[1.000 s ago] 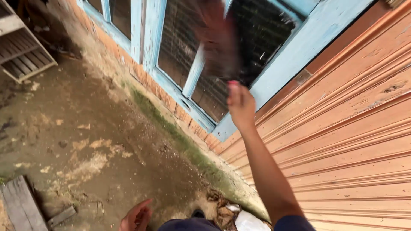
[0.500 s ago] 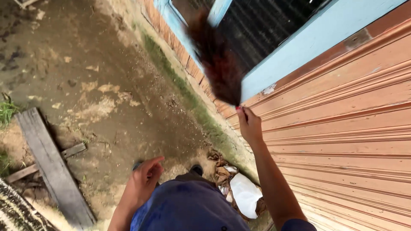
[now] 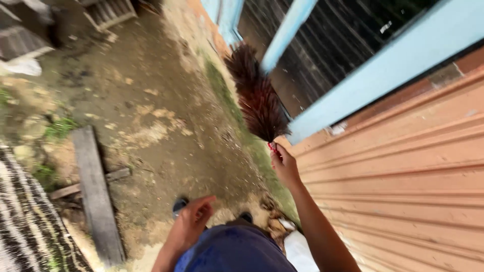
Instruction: Cleaning the exterior of a window using a feather duster
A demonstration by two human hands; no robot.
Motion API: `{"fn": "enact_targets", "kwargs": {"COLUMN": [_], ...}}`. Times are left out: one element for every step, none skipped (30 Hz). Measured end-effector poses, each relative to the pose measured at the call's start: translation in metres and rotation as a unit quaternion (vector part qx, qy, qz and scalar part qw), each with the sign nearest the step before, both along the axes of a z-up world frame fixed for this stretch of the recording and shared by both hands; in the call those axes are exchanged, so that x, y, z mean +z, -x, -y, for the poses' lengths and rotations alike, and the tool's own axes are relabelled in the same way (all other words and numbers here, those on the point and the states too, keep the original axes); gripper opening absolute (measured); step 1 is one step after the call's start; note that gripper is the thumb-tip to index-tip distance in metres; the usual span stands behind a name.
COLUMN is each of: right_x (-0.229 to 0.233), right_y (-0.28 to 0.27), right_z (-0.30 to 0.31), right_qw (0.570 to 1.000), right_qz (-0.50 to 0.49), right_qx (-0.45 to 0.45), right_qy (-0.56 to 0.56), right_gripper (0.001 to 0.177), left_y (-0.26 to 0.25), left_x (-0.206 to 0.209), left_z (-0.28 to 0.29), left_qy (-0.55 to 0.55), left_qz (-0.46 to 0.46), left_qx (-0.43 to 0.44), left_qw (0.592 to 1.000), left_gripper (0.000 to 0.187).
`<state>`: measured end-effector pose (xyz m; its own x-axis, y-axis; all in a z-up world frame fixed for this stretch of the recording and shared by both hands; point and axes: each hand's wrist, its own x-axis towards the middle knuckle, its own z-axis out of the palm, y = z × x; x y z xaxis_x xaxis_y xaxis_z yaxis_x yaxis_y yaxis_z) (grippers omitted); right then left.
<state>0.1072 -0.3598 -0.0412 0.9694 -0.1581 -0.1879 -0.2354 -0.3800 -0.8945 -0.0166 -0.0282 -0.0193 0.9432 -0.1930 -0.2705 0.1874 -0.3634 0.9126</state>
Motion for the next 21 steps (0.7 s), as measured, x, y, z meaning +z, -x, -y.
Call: {"fn": "enact_targets", "kwargs": {"right_x": [0.000, -0.004, -0.009, -0.014, -0.013, -0.011, -0.010, -0.008, -0.004, 0.000, 0.011, 0.020, 0.031, 0.033, 0.034, 0.035, 0.031, 0.028, 0.025, 0.027, 0.030], "right_y": [-0.015, -0.031, -0.047, -0.063, -0.077, -0.091, -0.105, -0.114, -0.127, -0.139, -0.136, -0.133, -0.129, -0.131, -0.129, -0.128, -0.128, -0.127, -0.130, -0.122, -0.114], "right_z": [-0.005, -0.007, -0.009, -0.013, -0.019, -0.025, -0.031, -0.031, -0.029, -0.028, -0.036, -0.043, -0.048, -0.054, -0.055, -0.057, -0.054, -0.051, -0.050, -0.054, -0.055], "right_qw": [0.999, 1.000, 0.995, 0.983, 0.983, 0.978, 0.973, 0.973, 0.975, 0.974, 0.974, 0.974, 0.971, 0.970, 0.981, 0.990, 0.990, 0.988, 0.987, 0.986, 0.989], "right_qz": [-0.021, -0.014, 0.063, 0.140, 0.146, 0.170, 0.192, 0.197, 0.167, 0.136, 0.141, 0.174, 0.206, 0.212, 0.164, 0.115, 0.114, 0.124, 0.136, 0.138, 0.133], "right_qx": [0.000, 0.007, -0.010, -0.029, -0.025, -0.048, -0.072, -0.067, -0.049, -0.032, -0.027, -0.026, -0.026, -0.022, -0.035, -0.048, -0.045, -0.033, -0.023, -0.023, -0.049], "right_qy": [0.028, 0.022, 0.071, 0.117, 0.108, 0.106, 0.104, 0.096, 0.137, 0.178, 0.174, 0.145, 0.117, 0.114, 0.093, 0.073, 0.073, 0.081, 0.087, 0.086, 0.035], "right_gripper": [0.040, 0.040, 0.040, 0.042, 0.042, 0.041, 0.041, 0.041, 0.044, 0.048, 0.048, 0.042, 0.038, 0.038, 0.036, 0.035, 0.035, 0.039, 0.043, 0.043, 0.042], "left_y": [0.000, 0.002, 0.003, 0.004, 0.005, 0.006, 0.008, 0.012, 0.014, 0.016, 0.019, 0.021, 0.023, 0.021, 0.023, 0.024, 0.025, 0.026, 0.022, 0.022, 0.021], "left_x": [0.001, -0.001, -0.003, -0.005, -0.001, 0.002, 0.005, 0.002, -0.001, -0.004, -0.005, -0.005, -0.007, -0.002, 0.001, 0.005, 0.000, -0.004, -0.008, -0.007, -0.007], "left_z": [0.001, 0.001, 0.000, -0.002, -0.005, -0.009, -0.012, -0.017, -0.020, -0.024, -0.028, -0.033, -0.036, -0.041, -0.042, -0.043, -0.044, -0.045, -0.048, -0.051, -0.052], "left_qy": [-0.001, -0.007, -0.001, 0.004, -0.004, 0.000, 0.004, -0.003, -0.003, -0.004, -0.007, -0.006, -0.004, -0.005, -0.015, -0.025, -0.024, -0.015, -0.008, -0.008, -0.010], "left_qz": [-0.010, -0.003, 0.010, 0.024, 0.029, 0.019, 0.008, 0.013, 0.001, -0.011, -0.006, 0.009, 0.025, 0.030, 0.000, -0.030, -0.031, -0.023, -0.012, -0.010, -0.016], "left_qx": [0.005, 0.012, 0.004, -0.004, 0.002, 0.011, 0.021, 0.028, 0.041, 0.054, 0.060, 0.070, 0.078, 0.082, 0.091, 0.099, 0.102, 0.106, 0.109, 0.109, 0.111], "left_qw": [1.000, 1.000, 1.000, 1.000, 1.000, 1.000, 1.000, 1.000, 0.999, 0.998, 0.998, 0.997, 0.997, 0.996, 0.996, 0.994, 0.994, 0.994, 0.994, 0.994, 0.994], "left_gripper": [0.035, 0.035, 0.034, 0.034, 0.034, 0.035, 0.035, 0.035, 0.035, 0.034, 0.034, 0.033, 0.031, 0.031, 0.031, 0.032, 0.032, 0.032, 0.031, 0.031, 0.032]}}
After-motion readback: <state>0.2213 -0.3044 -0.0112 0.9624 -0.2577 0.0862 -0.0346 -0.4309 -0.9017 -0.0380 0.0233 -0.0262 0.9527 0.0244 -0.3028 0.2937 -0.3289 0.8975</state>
